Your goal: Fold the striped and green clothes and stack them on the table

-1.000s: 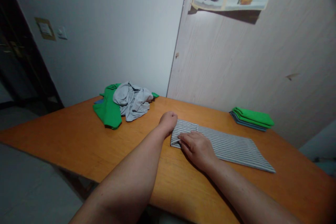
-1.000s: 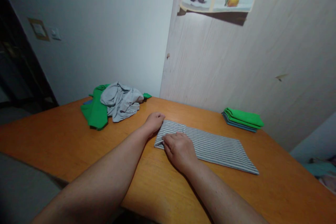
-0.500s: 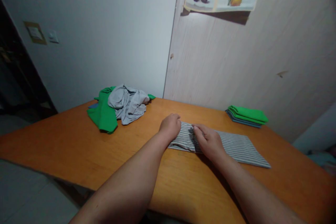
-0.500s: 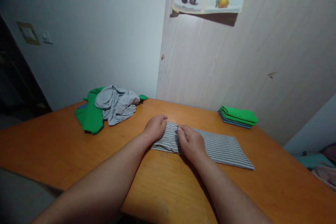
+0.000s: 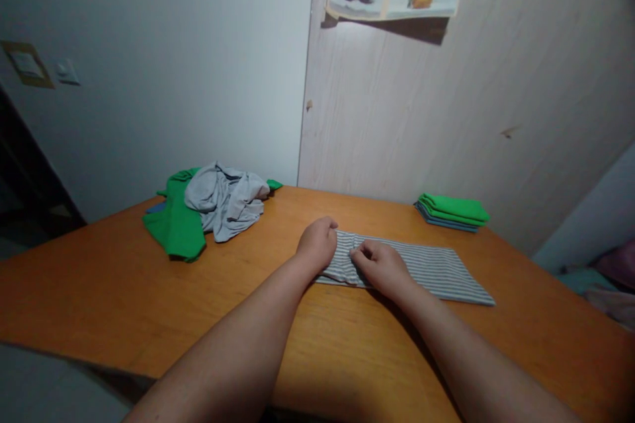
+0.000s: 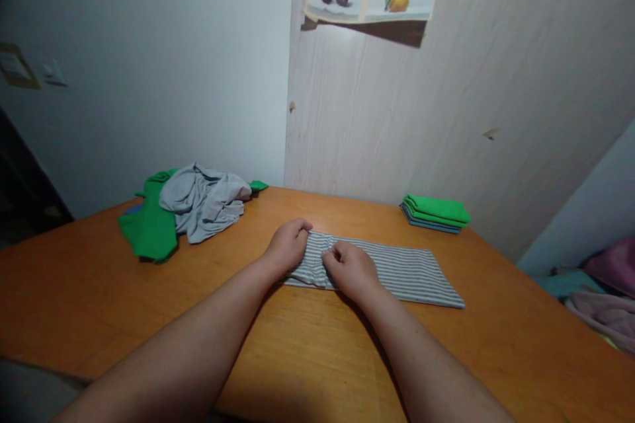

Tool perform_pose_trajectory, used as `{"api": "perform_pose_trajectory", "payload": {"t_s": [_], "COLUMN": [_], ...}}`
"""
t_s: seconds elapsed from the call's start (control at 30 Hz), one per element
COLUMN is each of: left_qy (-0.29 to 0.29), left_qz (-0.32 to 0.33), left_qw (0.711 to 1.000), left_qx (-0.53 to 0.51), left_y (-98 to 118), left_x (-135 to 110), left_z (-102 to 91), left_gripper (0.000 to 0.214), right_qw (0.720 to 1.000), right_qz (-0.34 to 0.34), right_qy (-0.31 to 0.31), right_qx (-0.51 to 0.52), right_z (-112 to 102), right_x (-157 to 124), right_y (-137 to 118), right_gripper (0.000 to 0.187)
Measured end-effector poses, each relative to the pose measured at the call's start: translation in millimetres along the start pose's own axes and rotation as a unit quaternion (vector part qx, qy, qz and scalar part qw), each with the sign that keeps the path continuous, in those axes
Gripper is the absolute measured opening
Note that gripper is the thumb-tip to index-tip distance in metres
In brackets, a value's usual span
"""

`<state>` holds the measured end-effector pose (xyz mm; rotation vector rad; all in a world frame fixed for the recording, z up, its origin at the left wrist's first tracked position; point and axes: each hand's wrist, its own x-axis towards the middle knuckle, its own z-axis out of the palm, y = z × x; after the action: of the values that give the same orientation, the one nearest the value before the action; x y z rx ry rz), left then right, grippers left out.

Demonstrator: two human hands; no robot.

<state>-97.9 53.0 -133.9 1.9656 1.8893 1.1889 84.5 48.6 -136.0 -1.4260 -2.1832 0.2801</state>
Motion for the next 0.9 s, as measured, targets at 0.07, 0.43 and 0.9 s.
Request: {"api": "perform_pose_trajectory", "payload": {"t_s": [0.07, 0.43, 0.9], "left_qy": [0.002, -0.083, -0.155], "left_qz": [0.003, 0.089, 0.191], "left_qw": [1.000, 0.988, 0.950], "left_qx": [-0.007, 0.093, 0.191], "left_y": [0, 5, 21], "left_x": [0, -12, -27], "left_z": [0.9, 7.3, 6.6], "left_gripper": [0.032, 0.030, 0.037], "right_qw": [1.000, 0.998, 0.993], "right_qz": [0.008, 0.042, 0.076], "right_qy": [-0.011, 0.024, 0.073], "right_qx": [-0.014, -0.033, 0.045], "right_z": [2, 3, 6], "right_x": [0, 2, 15], "right_y": [-4, -2, 39], "right_gripper": [0.031, 0.020, 0.024]}}
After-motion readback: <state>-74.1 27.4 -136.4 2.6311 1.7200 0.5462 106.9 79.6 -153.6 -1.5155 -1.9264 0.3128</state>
